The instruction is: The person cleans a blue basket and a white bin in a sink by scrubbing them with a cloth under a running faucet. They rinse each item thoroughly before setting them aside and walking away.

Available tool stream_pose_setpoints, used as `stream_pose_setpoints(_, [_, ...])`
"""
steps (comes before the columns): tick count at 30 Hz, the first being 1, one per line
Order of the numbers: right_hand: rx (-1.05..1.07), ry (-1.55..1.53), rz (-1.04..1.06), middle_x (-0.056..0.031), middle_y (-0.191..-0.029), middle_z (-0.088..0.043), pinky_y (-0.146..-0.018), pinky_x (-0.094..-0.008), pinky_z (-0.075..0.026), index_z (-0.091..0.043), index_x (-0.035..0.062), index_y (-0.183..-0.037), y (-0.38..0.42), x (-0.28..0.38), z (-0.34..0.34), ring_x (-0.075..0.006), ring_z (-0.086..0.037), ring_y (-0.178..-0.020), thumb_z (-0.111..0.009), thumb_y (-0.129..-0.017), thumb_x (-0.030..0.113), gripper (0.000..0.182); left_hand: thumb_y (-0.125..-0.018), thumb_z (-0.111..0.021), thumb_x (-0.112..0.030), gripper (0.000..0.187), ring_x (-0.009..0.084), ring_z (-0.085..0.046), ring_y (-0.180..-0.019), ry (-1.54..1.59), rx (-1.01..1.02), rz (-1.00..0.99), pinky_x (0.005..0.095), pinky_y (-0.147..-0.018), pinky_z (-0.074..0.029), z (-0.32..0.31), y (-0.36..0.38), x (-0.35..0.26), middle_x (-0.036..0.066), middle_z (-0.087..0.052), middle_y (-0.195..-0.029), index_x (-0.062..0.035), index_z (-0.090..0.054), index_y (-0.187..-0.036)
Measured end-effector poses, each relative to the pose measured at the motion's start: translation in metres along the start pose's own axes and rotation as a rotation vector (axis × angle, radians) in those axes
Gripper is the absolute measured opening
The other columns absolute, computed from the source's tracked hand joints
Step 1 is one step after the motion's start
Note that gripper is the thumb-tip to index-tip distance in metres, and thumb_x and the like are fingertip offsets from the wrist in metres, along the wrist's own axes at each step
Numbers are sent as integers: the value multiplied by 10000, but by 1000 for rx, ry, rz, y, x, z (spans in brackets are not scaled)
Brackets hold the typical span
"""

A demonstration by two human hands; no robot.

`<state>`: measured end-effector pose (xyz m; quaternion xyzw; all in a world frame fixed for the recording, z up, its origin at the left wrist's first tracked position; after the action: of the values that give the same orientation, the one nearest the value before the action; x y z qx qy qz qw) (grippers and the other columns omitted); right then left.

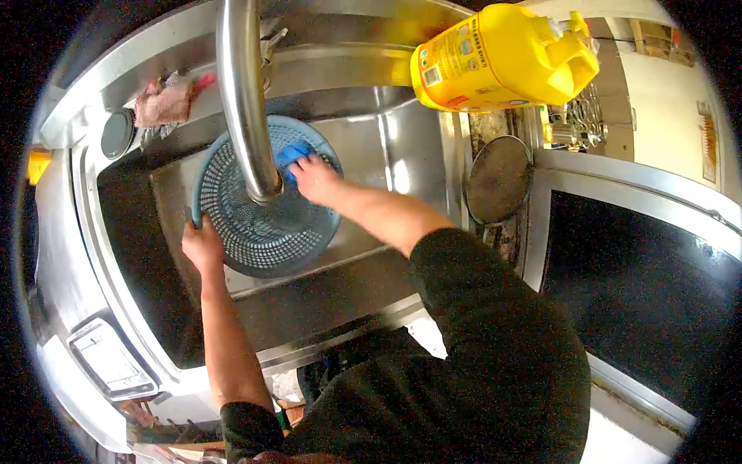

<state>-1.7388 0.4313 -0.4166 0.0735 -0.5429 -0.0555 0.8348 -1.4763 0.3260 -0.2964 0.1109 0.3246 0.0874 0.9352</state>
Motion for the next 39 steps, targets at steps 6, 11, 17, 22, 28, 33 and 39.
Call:
stream_pose_setpoints(6, [415,636,-300,-183,-1228,-486,-844,-425,-489,-644,92,-1048,77,19,-63,-331,-555,-1027,-516,-798,144,286,-824,-641,-315,345,401,-599,-648,-4,9,-79,471,-615,-459,-6,8,-22,222,-612,-674,13,-589,-730])
stream_pose_setpoints(11, [207,849,55,-108,-1282,-481,-950,-474,-370,-577,245,-1187,47,53,-25,-296,-452,-1179,-437,-864,239,352,-837,-613,-318,347,414,-611,-685,-57,44,-136,485,-639,-470,-8,14,-23,236,-617,-690,20,-605,-763])
stream_pose_setpoints(17, [34,1014,823,-57,-1105,-539,-887,-426,-413,-541,225,-1126,-17,142,25,-252,-501,-1078,-467,-844,275,296,-855,-576,-323,370,430,-603,-695,-131,61,-155,510,-656,-463,-8,18,-19,252,-615,-703,24,-586,-725])
stream_pose_setpoints(22, [19,654,537,-63,-958,-579,-803,-392,-450,-585,147,-972,-59,106,39,-245,-550,-950,-510,-805,238,204,-843,-591,-302,336,426,-591,-653,-109,-35,-224,497,-604,-451,2,24,-29,232,-599,-668,7,-580,-710])
stream_pose_setpoints(28, [172,670,-274,-157,-988,-627,-786,-430,-500,-638,52,-973,28,-21,-35,-316,-592,-958,-533,-784,117,226,-829,-623,-291,338,399,-576,-596,6,-112,-154,466,-574,-449,8,34,-29,216,-581,-627,10,-565,-688])
stream_pose_setpoints(33, [301,549,-209,-165,-1113,-611,-823,-461,-501,-586,139,-1144,23,109,17,-349,-597,-993,-576,-749,118,396,-836,-638,-259,332,389,-555,-539,2,-84,-207,453,-525,-438,20,37,-33,203,-559,-579,8,-548,-661])
stream_pose_setpoints(39, [-132,1206,602,-121,-1222,-553,-816,-417,-446,-589,166,-1095,-38,119,60,-292,-535,-1052,-452,-858,226,281,-821,-646,-225,327,364,-529,-521,39,-141,-338,429,-508,-429,30,45,-53,176,-534,-562,-14,-491,-625])
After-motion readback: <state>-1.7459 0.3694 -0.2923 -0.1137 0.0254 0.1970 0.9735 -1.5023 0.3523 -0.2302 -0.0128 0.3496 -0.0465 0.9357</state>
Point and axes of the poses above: each hand's wrist, its own y-axis away from the middle knuckle, its own z-axis out of the back of the hand, x = y × z, the point moved 7 cm from there along -y, towards the middle knuckle
